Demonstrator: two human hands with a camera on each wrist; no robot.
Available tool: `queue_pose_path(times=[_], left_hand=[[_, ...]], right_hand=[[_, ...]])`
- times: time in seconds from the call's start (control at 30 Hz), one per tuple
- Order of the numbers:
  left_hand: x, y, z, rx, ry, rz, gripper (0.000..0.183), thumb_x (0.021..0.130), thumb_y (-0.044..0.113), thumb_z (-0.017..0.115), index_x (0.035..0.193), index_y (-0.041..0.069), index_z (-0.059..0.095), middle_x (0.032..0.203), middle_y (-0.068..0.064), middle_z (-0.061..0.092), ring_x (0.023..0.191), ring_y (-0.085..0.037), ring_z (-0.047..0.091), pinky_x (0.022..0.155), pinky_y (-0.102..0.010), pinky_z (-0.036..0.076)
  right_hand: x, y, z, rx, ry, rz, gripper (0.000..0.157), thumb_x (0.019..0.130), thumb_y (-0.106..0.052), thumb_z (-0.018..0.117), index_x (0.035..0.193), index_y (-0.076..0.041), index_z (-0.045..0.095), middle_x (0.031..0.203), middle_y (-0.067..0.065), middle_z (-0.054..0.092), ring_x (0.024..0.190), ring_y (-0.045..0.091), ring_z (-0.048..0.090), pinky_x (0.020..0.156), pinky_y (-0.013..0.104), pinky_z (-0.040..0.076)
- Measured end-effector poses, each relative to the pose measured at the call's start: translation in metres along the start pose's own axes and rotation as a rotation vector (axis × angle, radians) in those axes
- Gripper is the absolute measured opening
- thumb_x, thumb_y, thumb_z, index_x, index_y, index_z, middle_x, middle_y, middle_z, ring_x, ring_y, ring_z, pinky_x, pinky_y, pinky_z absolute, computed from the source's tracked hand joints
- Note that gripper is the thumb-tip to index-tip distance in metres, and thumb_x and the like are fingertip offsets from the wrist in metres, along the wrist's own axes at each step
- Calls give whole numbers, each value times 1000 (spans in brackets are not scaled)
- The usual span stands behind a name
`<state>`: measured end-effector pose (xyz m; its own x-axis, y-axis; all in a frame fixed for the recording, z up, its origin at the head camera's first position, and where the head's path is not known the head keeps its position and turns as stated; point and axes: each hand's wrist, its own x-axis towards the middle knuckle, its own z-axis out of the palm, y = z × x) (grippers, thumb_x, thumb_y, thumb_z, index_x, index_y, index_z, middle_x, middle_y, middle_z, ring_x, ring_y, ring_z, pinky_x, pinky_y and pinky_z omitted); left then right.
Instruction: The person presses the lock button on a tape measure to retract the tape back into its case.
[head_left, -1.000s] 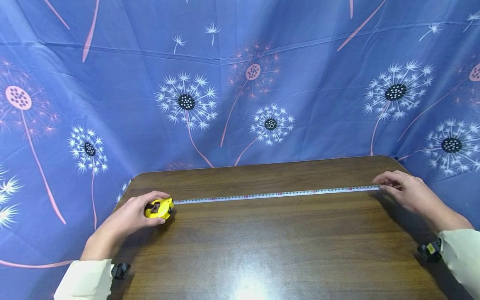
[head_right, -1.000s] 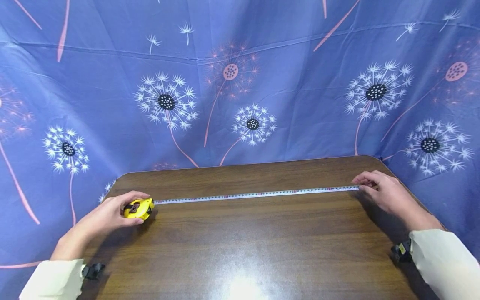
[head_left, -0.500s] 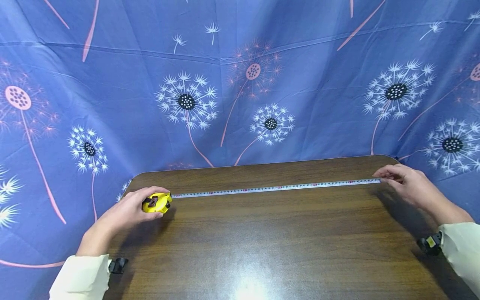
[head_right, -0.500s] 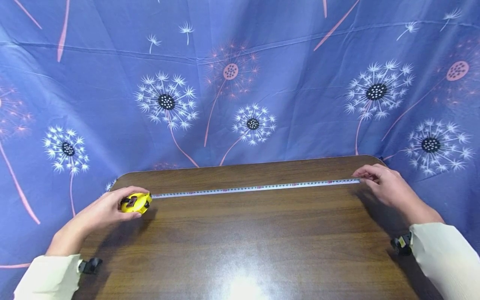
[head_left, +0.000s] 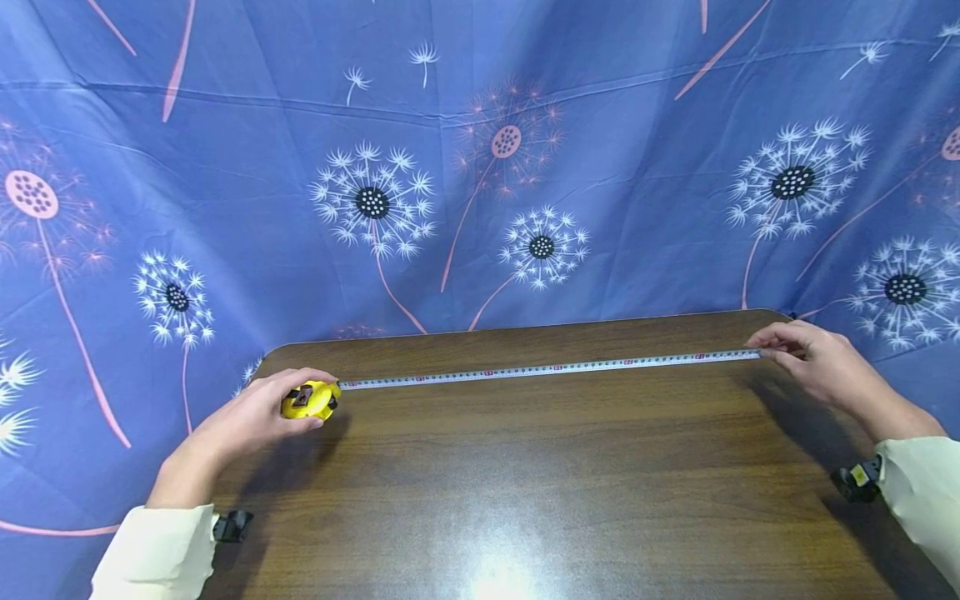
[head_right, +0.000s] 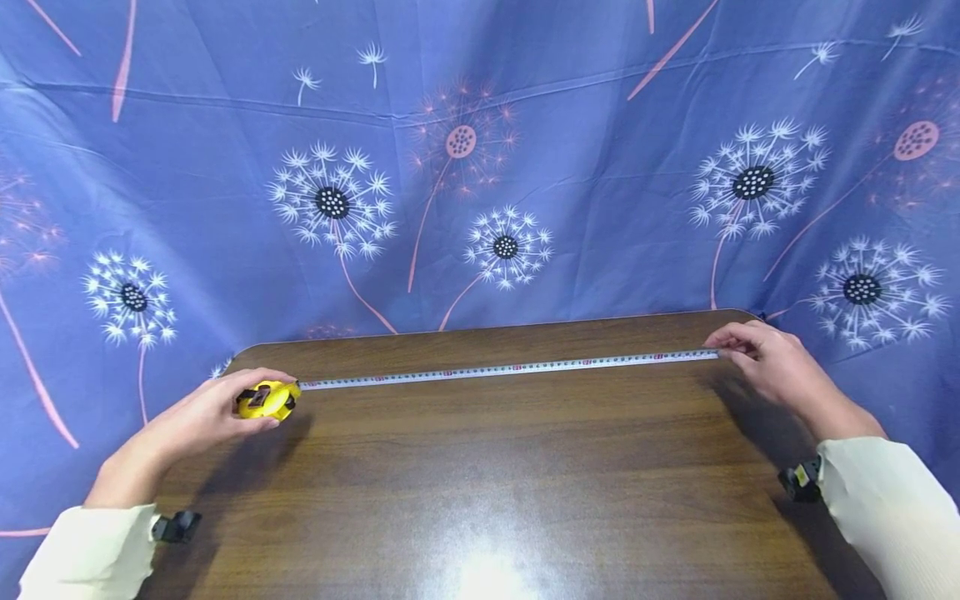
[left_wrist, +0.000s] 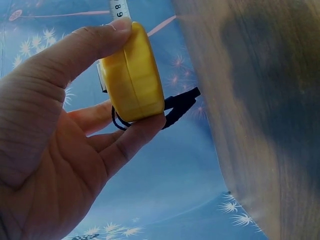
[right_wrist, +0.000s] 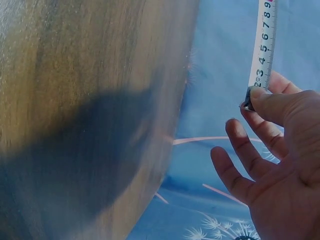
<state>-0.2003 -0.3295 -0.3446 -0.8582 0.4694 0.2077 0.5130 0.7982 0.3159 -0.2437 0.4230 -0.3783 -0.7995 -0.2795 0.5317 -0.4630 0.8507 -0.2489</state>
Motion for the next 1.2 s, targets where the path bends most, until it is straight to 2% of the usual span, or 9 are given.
queue_pose_path(times=[0.2,0.53,1.2], left_hand=[[-1,0,-1,3,-5,-4,62,82,15,88,138,20,62,122,-4,67,103,-20,62,86,-46,51],[0,1,-3,10,3,19,60,82,12,88,136,19,64,121,-5,68,103,-20,62,84,-44,51],[-1,2,-7,2,6,16,58,83,10,86,136,17,65,118,-3,67,101,-19,61,84,-42,51]], right_hand=[[1,-1,0,47,19,8,32,80,16,76,94,-13,75,86,-3,69,76,-8,54,65,12,41],[0,-2,-2,31,27,-17,33,79,19,75,94,-10,75,85,-2,67,76,-8,53,63,12,41],[-2,-2,-1,29,31,-6,32,79,20,75,93,-9,74,86,-1,68,76,-10,53,62,12,41]])
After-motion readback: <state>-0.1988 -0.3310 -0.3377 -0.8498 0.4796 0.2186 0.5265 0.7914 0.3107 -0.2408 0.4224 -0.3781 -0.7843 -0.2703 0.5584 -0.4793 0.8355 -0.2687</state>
